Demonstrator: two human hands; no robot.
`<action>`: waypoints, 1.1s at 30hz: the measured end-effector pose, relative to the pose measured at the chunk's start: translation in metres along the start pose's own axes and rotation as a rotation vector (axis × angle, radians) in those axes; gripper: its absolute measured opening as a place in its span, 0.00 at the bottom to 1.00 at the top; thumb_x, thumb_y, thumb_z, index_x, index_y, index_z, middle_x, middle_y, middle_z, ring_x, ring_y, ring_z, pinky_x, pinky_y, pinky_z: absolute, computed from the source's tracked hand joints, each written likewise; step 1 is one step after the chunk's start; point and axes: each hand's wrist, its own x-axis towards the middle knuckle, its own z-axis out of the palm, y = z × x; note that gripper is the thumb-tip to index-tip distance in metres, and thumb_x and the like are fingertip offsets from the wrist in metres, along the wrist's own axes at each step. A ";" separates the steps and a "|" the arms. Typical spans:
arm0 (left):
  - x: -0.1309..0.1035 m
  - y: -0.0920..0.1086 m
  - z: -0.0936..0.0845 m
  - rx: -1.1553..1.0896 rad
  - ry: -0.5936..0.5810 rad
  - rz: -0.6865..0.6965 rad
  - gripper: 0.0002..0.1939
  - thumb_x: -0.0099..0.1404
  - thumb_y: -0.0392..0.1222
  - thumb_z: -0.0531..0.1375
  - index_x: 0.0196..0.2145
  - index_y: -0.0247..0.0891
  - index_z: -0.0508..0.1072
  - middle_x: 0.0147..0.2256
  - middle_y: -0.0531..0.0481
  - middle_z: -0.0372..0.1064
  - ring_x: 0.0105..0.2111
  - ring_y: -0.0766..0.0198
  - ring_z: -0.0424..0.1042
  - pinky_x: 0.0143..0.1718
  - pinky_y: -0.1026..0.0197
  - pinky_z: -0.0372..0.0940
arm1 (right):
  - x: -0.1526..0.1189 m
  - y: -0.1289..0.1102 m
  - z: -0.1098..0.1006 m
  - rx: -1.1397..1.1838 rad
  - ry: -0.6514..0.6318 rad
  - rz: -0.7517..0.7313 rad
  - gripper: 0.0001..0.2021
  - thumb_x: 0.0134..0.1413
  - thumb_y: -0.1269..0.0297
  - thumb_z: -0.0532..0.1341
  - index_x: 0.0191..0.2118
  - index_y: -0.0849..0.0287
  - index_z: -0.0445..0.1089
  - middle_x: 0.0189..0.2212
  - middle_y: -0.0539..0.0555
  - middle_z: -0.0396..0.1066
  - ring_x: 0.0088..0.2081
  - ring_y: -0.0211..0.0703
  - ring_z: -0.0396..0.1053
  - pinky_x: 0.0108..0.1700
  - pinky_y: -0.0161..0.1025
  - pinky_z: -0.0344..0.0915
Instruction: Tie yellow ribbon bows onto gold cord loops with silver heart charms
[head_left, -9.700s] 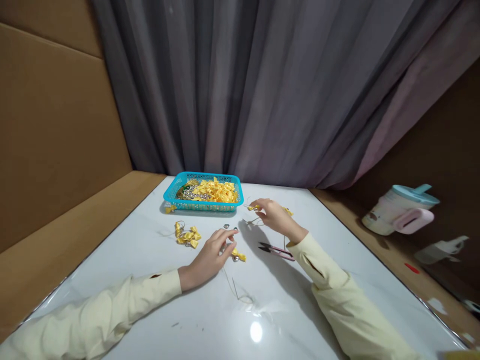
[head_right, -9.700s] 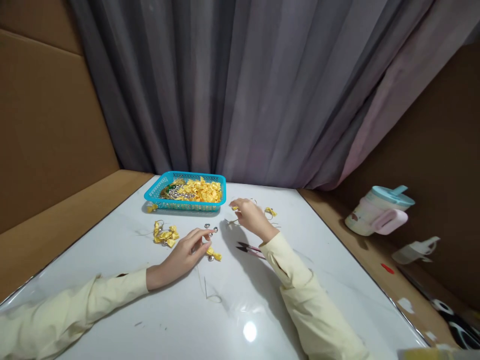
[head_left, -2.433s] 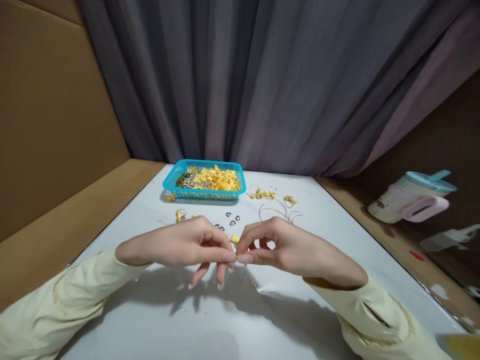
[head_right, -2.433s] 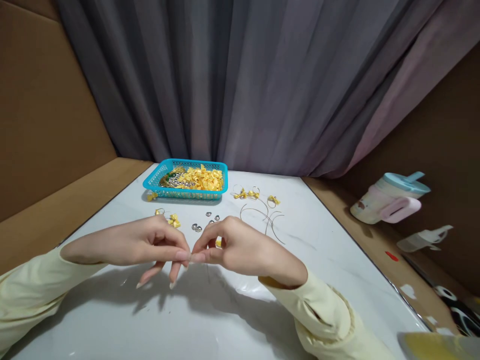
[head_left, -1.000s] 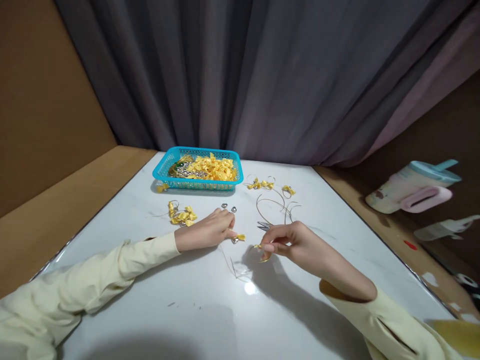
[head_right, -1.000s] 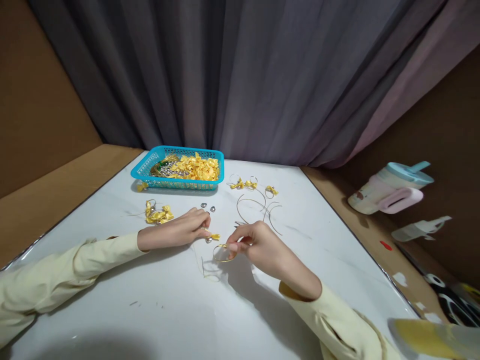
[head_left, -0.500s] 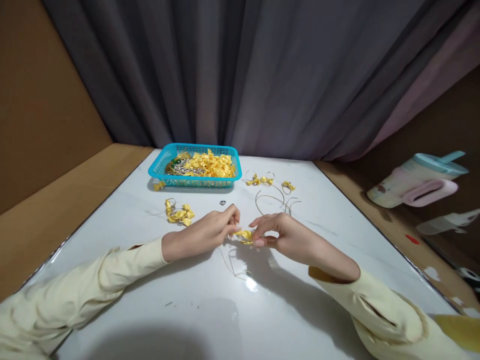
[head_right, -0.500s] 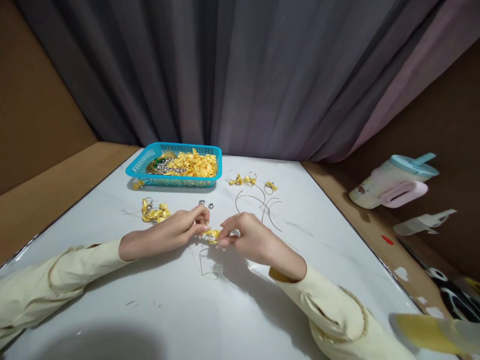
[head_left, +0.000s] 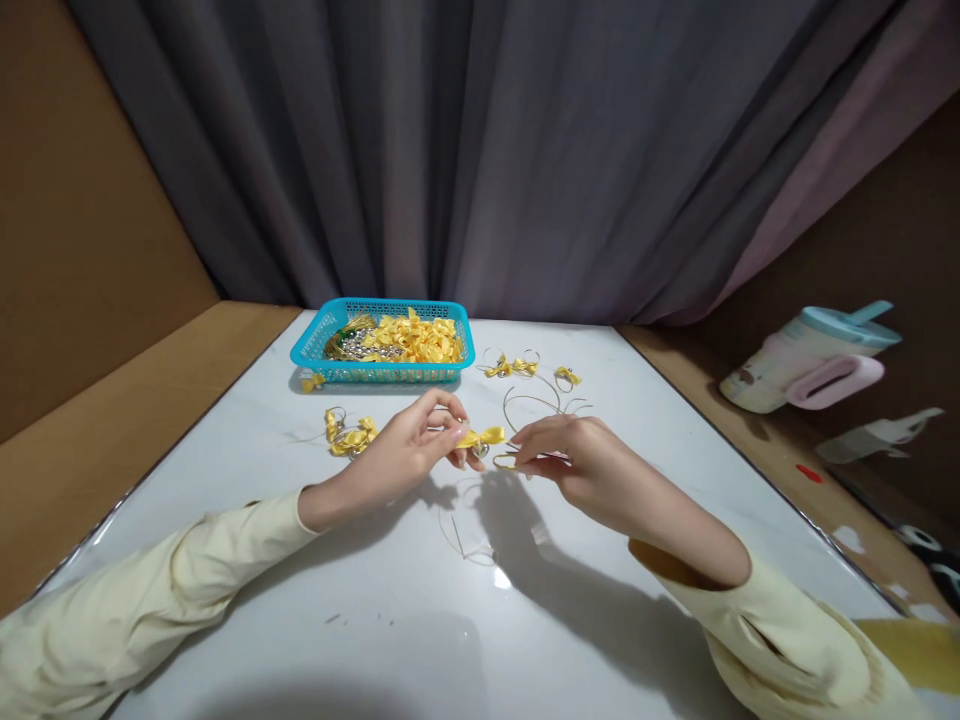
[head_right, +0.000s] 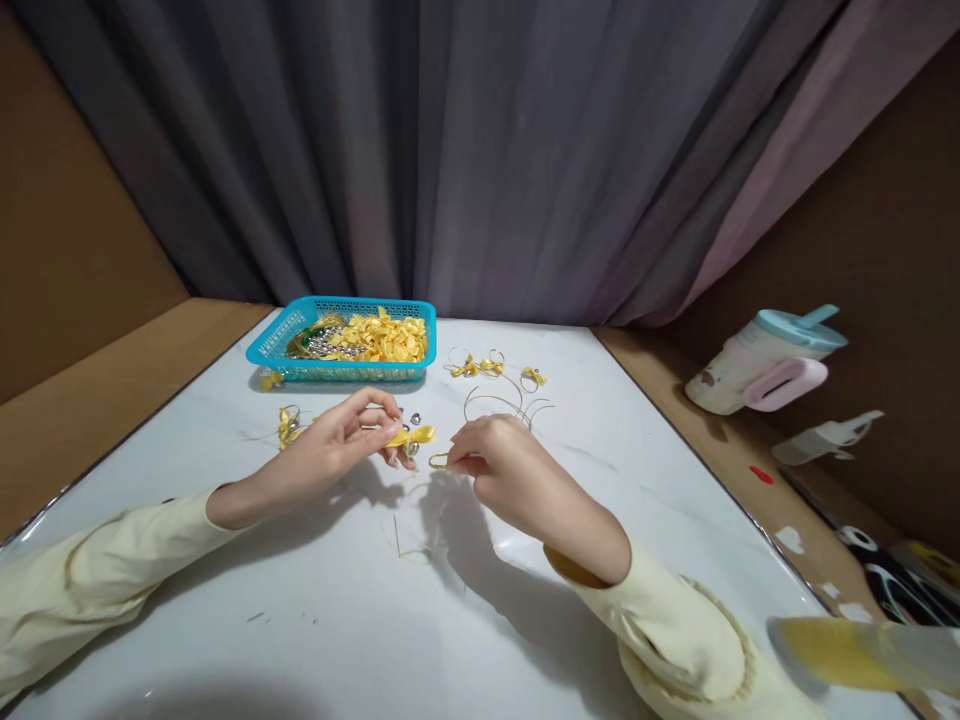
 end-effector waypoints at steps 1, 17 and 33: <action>-0.001 0.002 0.001 -0.032 0.014 0.007 0.04 0.67 0.40 0.50 0.37 0.39 0.56 0.27 0.53 0.67 0.30 0.64 0.72 0.34 0.61 0.65 | 0.000 0.001 0.001 0.014 0.000 -0.006 0.14 0.46 0.83 0.54 0.27 0.60 0.73 0.33 0.54 0.75 0.36 0.44 0.71 0.38 0.37 0.62; -0.018 -0.005 -0.003 0.804 0.190 0.700 0.10 0.66 0.30 0.50 0.44 0.38 0.57 0.32 0.50 0.69 0.27 0.65 0.71 0.28 0.64 0.67 | -0.025 -0.021 -0.022 0.231 -0.188 0.003 0.08 0.53 0.71 0.60 0.30 0.55 0.76 0.50 0.53 0.62 0.46 0.42 0.65 0.44 0.36 0.61; -0.026 0.007 0.006 0.860 -0.022 0.801 0.10 0.65 0.28 0.47 0.43 0.37 0.55 0.29 0.48 0.69 0.27 0.63 0.69 0.27 0.63 0.65 | -0.016 -0.028 -0.007 0.380 -0.005 0.022 0.08 0.53 0.77 0.58 0.27 0.61 0.71 0.34 0.52 0.67 0.33 0.36 0.65 0.37 0.35 0.62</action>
